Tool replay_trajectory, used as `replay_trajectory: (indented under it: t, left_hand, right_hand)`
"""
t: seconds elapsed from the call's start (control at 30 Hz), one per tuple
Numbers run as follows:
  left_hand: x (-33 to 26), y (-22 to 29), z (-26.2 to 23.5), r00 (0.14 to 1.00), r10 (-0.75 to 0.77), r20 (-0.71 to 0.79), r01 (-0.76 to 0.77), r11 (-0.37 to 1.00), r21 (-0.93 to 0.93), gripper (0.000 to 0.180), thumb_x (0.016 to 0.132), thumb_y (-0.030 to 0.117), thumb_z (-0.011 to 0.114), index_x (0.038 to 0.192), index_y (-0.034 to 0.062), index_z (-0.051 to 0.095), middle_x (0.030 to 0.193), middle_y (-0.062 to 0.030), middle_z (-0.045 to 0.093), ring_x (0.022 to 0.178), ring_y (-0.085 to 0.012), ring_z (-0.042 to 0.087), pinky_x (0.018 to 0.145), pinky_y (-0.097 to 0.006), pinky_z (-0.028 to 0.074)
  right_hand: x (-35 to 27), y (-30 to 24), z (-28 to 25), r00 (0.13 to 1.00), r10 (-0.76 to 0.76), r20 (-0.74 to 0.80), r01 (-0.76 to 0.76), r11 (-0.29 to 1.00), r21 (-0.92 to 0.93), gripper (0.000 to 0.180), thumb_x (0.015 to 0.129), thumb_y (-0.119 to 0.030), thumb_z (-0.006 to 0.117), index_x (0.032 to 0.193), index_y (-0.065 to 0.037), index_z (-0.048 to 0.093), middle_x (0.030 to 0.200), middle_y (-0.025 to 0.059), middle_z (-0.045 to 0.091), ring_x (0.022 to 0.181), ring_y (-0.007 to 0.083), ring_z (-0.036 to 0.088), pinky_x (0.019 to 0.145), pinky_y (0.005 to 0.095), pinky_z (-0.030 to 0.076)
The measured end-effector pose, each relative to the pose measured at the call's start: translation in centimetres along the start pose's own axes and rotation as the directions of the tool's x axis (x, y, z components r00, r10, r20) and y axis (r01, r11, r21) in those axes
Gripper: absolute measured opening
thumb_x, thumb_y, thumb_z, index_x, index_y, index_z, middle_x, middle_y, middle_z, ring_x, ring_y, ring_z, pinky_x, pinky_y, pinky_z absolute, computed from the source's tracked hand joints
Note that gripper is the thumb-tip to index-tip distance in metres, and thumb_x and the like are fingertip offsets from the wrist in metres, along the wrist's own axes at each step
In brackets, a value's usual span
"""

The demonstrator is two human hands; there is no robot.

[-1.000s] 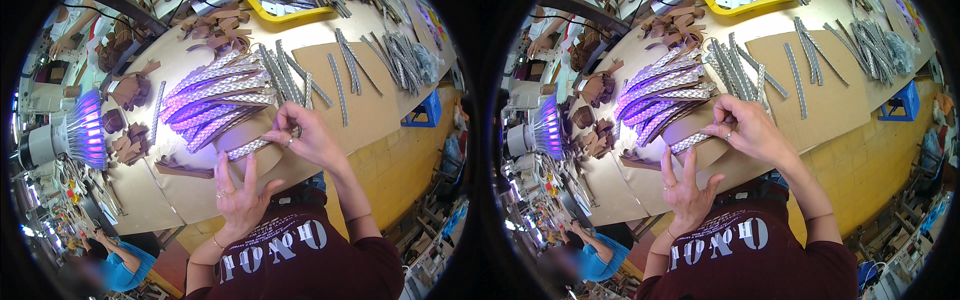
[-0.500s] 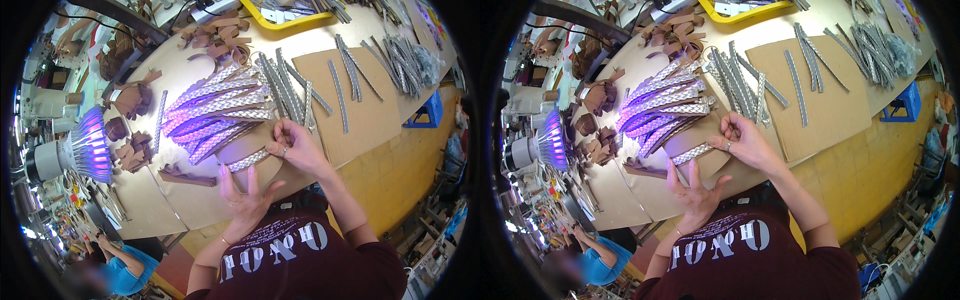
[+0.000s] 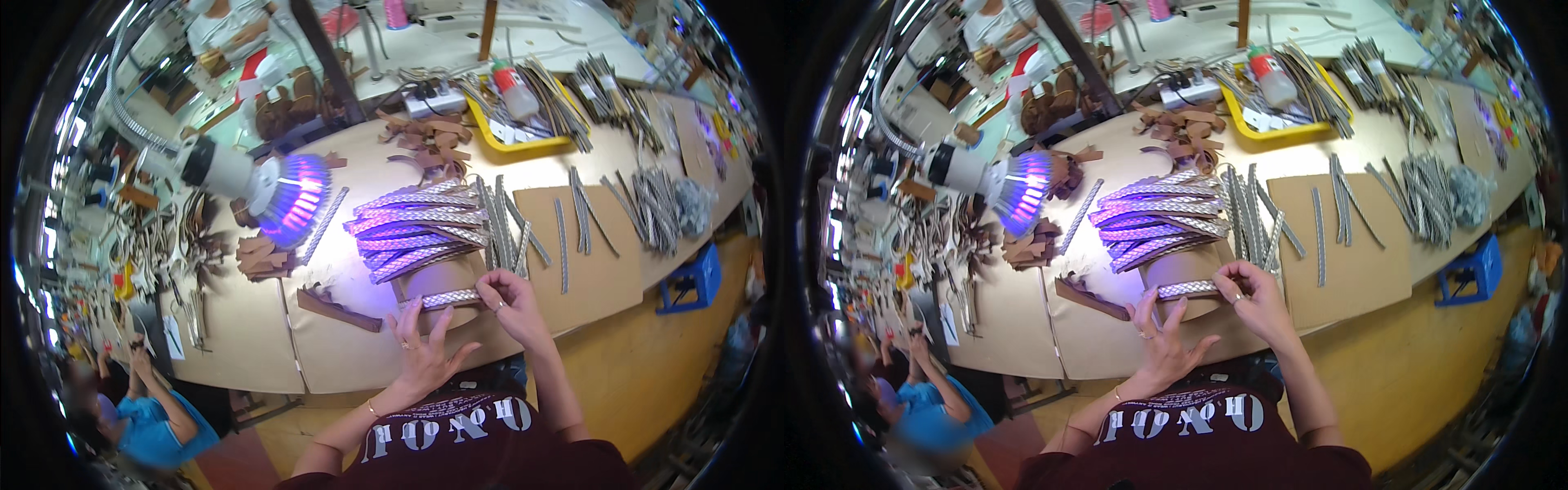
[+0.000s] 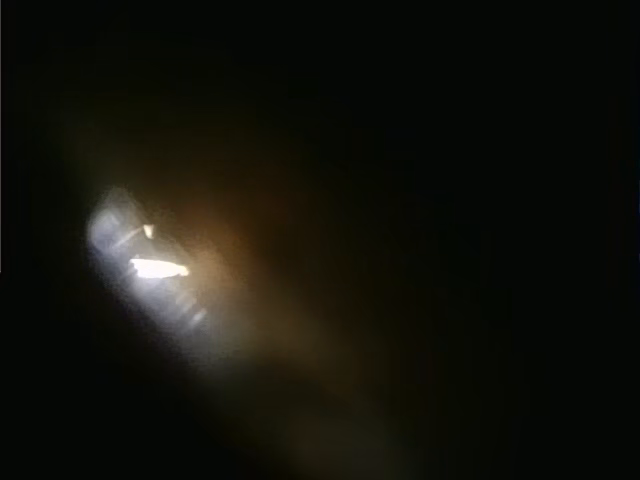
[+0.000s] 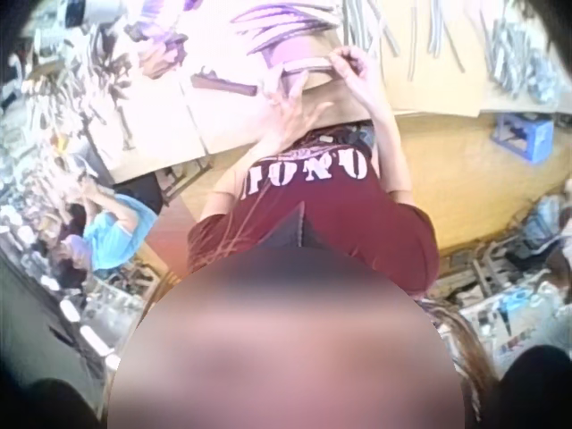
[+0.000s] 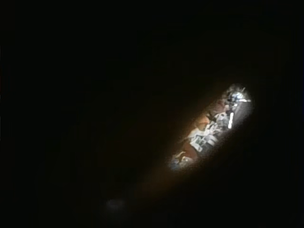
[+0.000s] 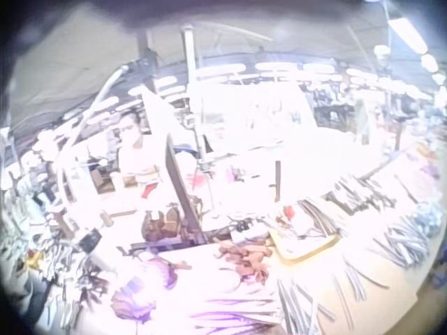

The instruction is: The person repeatedly picks up short braided cords and brown leather strips from a workbench, aligns them, and places them into a growing stack under a UV lamp. The hands handle the items one at a time, arranging them in neat rows on the bench.

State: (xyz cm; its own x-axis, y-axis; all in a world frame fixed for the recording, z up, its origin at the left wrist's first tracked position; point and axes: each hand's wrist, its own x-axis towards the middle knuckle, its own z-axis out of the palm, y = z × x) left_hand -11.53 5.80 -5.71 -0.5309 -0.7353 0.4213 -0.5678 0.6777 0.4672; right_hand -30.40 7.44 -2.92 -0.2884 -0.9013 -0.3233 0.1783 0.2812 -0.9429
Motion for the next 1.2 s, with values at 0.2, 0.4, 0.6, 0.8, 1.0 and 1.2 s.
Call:
replay_trajectory:
  t: [0.2,0.4,0.6,0.8,1.0,1.2]
  left_hand:
    - [-0.1,0.2,-1.5,0.943,0.130,-0.306,-0.103,0.989,0.103,0.077,0.078,0.062,0.069,0.136,0.0173,0.046,0.140,-0.0227,0.032,0.132,-0.0408,0.034,0.114,-0.059,0.003]
    - [6.0,-1.4,-4.1,0.922,0.083,-0.377,-0.083,0.996,0.017,0.082,0.084,0.064,0.059,0.145,0.0129,0.037,0.153,-0.0264,0.020,0.142,-0.0447,0.020,0.114,-0.061,0.003]
    - [11.8,-3.5,-3.6,0.999,-0.013,-0.038,0.015,0.999,0.047,0.091,0.086,0.072,0.043,0.150,0.0083,0.028,0.157,-0.0207,0.018,0.146,-0.0415,0.010,0.115,-0.061,0.003]
    - [11.1,-3.4,-2.3,0.998,-0.039,-0.050,0.039,0.999,-0.002,0.089,0.086,0.069,0.046,0.151,0.0126,0.027,0.156,-0.0200,0.018,0.146,-0.0391,0.012,0.115,-0.062,0.002]
    - [8.3,-5.5,-4.6,0.932,-0.153,-0.328,0.122,0.986,-0.112,0.059,0.087,0.045,0.064,0.132,0.0080,0.052,0.138,-0.0168,0.047,0.127,-0.0367,0.044,0.107,-0.052,0.031]
    - [0.9,-14.9,-7.1,0.499,-0.795,-0.346,0.758,0.593,-0.271,0.033,0.088,0.018,0.065,0.114,-0.0013,0.060,0.107,-0.0160,0.054,0.083,-0.0260,0.060,0.075,-0.037,0.050]
  right_hand:
    - [-0.9,-4.7,0.0,0.983,-0.065,0.171,0.053,0.996,0.072,0.012,0.092,-0.007,0.065,0.100,-0.002,0.058,0.085,-0.0004,0.060,0.067,0.0047,0.054,0.061,0.0183,0.045]
    - [2.9,-9.6,1.7,0.941,-0.315,0.125,0.312,0.949,0.046,0.008,0.092,-0.004,0.063,0.099,-0.003,0.058,0.084,-0.0011,0.058,0.073,0.0040,0.053,0.063,0.0188,0.044]
    - [6.3,-9.3,2.9,0.901,-0.431,-0.043,0.384,0.841,-0.380,0.009,0.093,-0.009,0.063,0.098,-0.002,0.059,0.083,-0.0012,0.058,0.071,0.0031,0.050,0.061,0.0192,0.042]
    - [5.7,-7.7,2.3,0.801,-0.593,-0.076,0.283,0.487,-0.826,0.013,0.089,-0.014,0.068,0.092,-0.002,0.062,0.091,0.0027,0.056,0.068,0.0114,0.042,0.061,0.0257,0.036]
    - [3.6,-8.6,2.6,0.645,-0.754,-0.122,0.392,0.463,-0.795,0.007,0.091,-0.008,0.064,0.094,-0.003,0.061,0.092,0.0032,0.055,0.070,0.0111,0.040,0.061,0.0244,0.033]
    - [-0.9,-8.3,7.2,0.754,-0.627,0.196,0.595,0.523,-0.611,0.006,0.087,-0.003,0.065,0.092,-0.003,0.062,0.075,0.0045,0.056,0.068,0.0123,0.052,0.059,0.0255,0.041]
